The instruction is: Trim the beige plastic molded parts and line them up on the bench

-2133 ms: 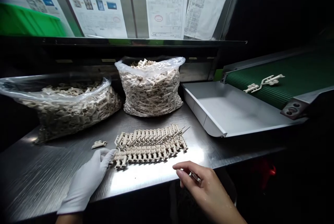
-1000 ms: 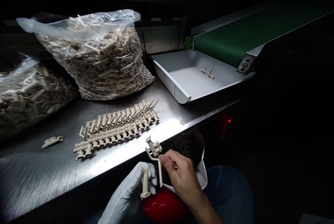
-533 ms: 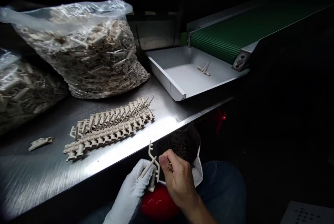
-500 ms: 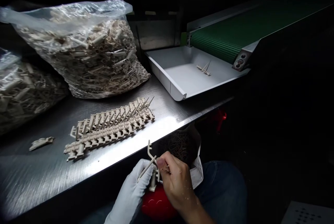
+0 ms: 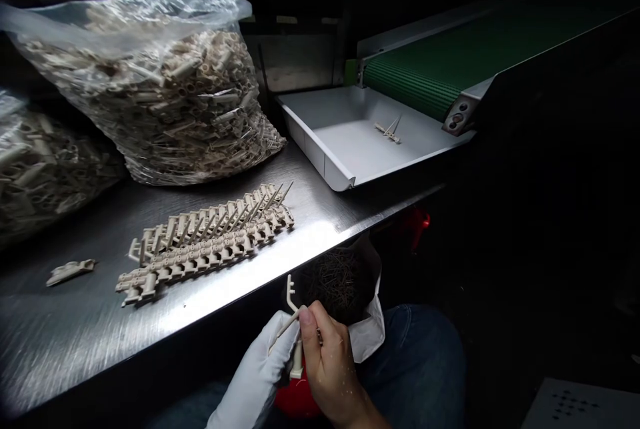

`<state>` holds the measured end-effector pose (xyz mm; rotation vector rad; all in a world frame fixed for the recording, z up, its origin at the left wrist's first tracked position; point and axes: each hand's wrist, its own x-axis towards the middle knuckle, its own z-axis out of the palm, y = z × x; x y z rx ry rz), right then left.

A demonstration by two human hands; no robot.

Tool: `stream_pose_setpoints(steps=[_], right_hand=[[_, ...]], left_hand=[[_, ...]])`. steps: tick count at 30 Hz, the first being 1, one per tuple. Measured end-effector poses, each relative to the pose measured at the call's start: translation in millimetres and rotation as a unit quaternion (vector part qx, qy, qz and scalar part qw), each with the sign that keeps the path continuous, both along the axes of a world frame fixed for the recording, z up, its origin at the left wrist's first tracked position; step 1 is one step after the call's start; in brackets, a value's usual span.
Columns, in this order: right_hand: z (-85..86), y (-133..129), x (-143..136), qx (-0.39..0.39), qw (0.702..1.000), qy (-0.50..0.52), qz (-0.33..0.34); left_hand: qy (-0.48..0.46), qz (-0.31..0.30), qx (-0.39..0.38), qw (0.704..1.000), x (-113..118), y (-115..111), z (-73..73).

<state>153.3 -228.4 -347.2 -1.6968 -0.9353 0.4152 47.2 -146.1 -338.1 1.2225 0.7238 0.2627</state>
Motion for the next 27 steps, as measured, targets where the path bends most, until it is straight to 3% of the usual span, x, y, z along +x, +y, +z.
stream_pose_setpoints(steps=[7,13,18,21,24,27], right_hand=[[-8.9,-8.8,5.9,-0.025,0.998,0.039,-0.035],[-34.0,-26.6,61.2,-0.091,0.989,-0.008,-0.118],[-49.4,-34.1,85.5,-0.143,0.981,-0.054,-0.118],[-34.3,-30.7,72.2,-0.127,0.986,-0.072,-0.078],[-2.4,-23.3,50.1,-0.084,0.992,-0.086,-0.038],[31.8,-15.1,30.5,0.009,0.993,-0.115,0.016]], left_hand=[[-0.044,-0.053,-0.138,0.988,-1.4,-0.3,11.8],[-0.075,0.07,-0.208,0.973,-18.6,20.2,24.5],[-0.123,0.13,-0.212,0.961,-22.1,29.1,32.2],[-0.135,0.146,-0.215,0.956,-17.8,25.8,36.8],[-0.143,0.124,-0.256,0.948,-12.3,20.2,43.5],[-0.119,0.117,-0.263,0.95,-7.7,13.8,53.3]])
